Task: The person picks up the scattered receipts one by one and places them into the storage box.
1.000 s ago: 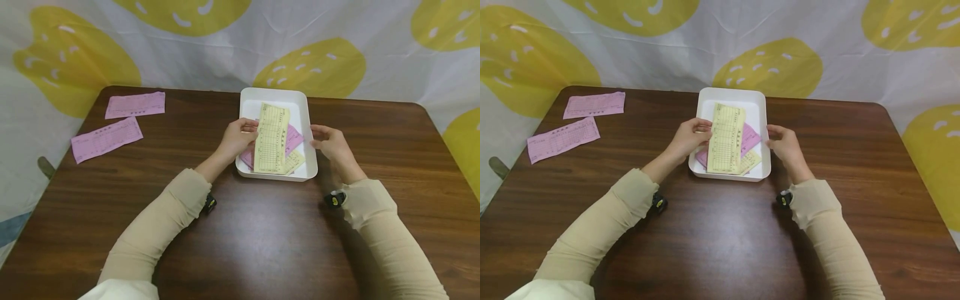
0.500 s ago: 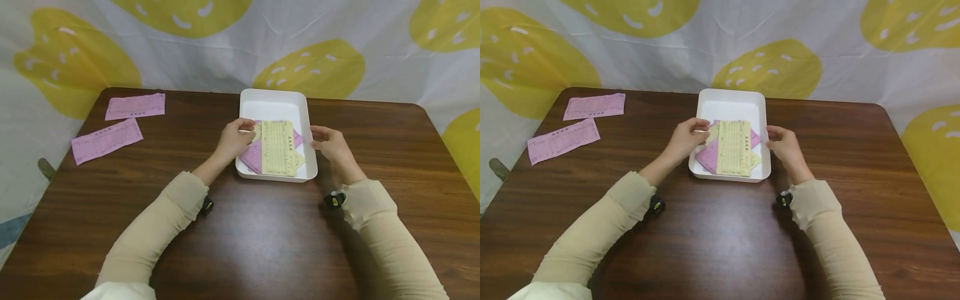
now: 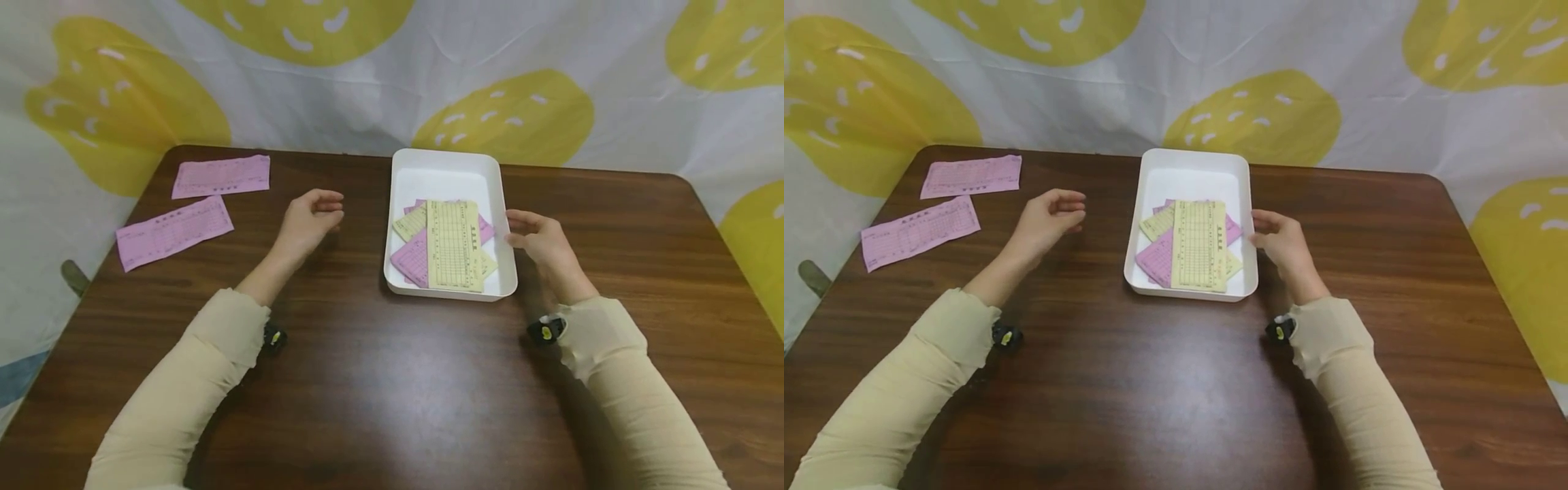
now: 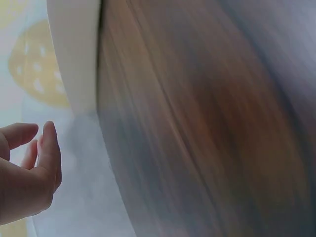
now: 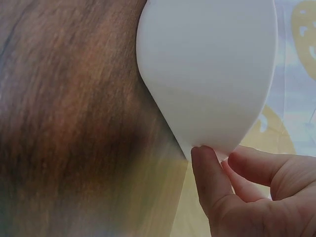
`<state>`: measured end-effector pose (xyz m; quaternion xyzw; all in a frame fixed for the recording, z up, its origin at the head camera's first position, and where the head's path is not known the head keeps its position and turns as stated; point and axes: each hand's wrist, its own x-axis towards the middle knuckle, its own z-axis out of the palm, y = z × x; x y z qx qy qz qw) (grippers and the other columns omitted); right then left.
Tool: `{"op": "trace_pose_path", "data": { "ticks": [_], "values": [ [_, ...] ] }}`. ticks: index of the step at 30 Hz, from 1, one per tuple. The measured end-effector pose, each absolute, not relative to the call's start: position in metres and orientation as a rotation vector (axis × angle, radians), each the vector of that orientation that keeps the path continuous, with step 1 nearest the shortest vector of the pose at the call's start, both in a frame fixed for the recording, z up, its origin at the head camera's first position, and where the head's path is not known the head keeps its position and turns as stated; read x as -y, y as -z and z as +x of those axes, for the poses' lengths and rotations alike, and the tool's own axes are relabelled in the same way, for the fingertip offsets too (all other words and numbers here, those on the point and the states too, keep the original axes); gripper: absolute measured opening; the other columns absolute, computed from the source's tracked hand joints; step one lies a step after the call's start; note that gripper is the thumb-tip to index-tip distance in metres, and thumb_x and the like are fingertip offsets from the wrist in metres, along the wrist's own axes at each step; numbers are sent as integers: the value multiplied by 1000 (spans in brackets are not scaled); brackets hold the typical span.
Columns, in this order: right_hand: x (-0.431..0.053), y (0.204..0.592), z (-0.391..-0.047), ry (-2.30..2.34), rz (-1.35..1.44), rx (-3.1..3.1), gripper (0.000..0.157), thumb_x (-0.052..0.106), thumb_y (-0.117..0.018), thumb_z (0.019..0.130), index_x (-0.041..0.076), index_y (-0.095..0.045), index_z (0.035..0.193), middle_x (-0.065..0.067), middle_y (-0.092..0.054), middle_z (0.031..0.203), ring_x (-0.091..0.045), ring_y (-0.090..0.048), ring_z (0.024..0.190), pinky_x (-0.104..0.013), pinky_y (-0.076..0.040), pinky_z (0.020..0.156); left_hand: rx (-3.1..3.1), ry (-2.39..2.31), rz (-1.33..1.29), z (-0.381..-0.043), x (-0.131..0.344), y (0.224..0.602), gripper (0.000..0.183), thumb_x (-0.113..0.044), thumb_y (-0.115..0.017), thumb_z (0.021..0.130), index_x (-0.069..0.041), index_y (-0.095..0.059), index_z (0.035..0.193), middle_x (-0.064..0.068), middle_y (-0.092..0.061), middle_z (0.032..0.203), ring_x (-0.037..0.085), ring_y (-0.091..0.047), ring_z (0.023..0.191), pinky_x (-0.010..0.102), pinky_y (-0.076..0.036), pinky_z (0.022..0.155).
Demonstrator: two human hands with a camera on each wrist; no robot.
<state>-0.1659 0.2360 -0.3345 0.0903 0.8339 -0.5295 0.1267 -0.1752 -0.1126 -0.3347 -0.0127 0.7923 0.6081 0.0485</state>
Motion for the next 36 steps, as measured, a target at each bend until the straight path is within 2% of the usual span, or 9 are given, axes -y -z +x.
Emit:
{"op": "trace_pose_path", "data": {
  "ticks": [3,5,9,12,14,16,18,30,36],
  "values": [
    [-236,334,-165,1553,267,-2417,52,3,-50,95,0,-36,145,-21,-45,139,2,-51,93,-12,-44,80,-2470,-1841,-118,-175,146,336,38,0,-53,92,10,-50,128,28,-57,121,7,-61,86,11,-53,69],
    [-236,334,-166,1560,263,-2409,52,4,-50,95,0,-35,145,-20,-45,139,3,-51,93,-12,-44,80,-2503,-1839,-173,-174,168,337,39,0,-53,92,10,-49,130,22,-60,114,-3,-57,79,9,-52,69],
    [-236,333,-166,1568,253,-2387,53,3,-50,95,0,-35,146,-21,-44,140,5,-51,90,-11,-45,79,-2542,-1847,-279,-171,209,338,43,0,-52,92,11,-45,133,-10,-61,87,-8,-55,75,7,-52,68],
    [-237,333,-167,1570,256,-2373,53,3,-50,95,1,-34,146,-20,-44,140,6,-51,88,-11,-46,78,-2503,-1933,-377,-170,236,338,30,1,-53,90,0,-54,120,-23,-56,74,-8,-56,69,7,-52,63],
    [-238,333,-168,1571,262,-2367,54,4,-50,95,1,-33,146,-20,-44,140,5,-51,89,-10,-46,78,-2487,-1980,-446,-169,252,338,22,2,-54,89,-11,-56,106,-23,-57,71,-8,-56,64,8,-52,60],
    [-238,333,-168,1570,267,-2365,54,4,-50,95,2,-33,147,-19,-44,140,5,-52,89,-10,-46,79,-2472,-1999,-525,-168,266,337,24,1,-54,89,-22,-51,94,-22,-57,69,-7,-57,60,8,-52,57],
    [-238,333,-169,1569,264,-2368,54,4,-51,95,2,-33,147,-20,-44,141,5,-52,90,-10,-46,79,-2501,-1960,-582,-166,279,336,25,0,-54,90,-25,-49,91,-23,-56,67,-8,-56,58,8,-51,55],
    [-239,335,-169,1567,246,-2364,54,4,-50,95,1,-33,146,-20,-44,140,6,-53,87,-9,-47,78,-2503,-1932,-722,-152,331,344,27,2,-51,88,-24,-51,85,-24,-55,60,-9,-54,53,7,-47,49],
    [-240,335,-168,1567,257,-2357,54,3,-51,95,1,-33,146,-20,-44,140,6,-53,89,-9,-47,78,-2398,-2023,-816,-143,346,347,36,9,-50,84,-25,-55,73,-20,-55,55,-7,-53,50,8,-46,46]
  ]
}}
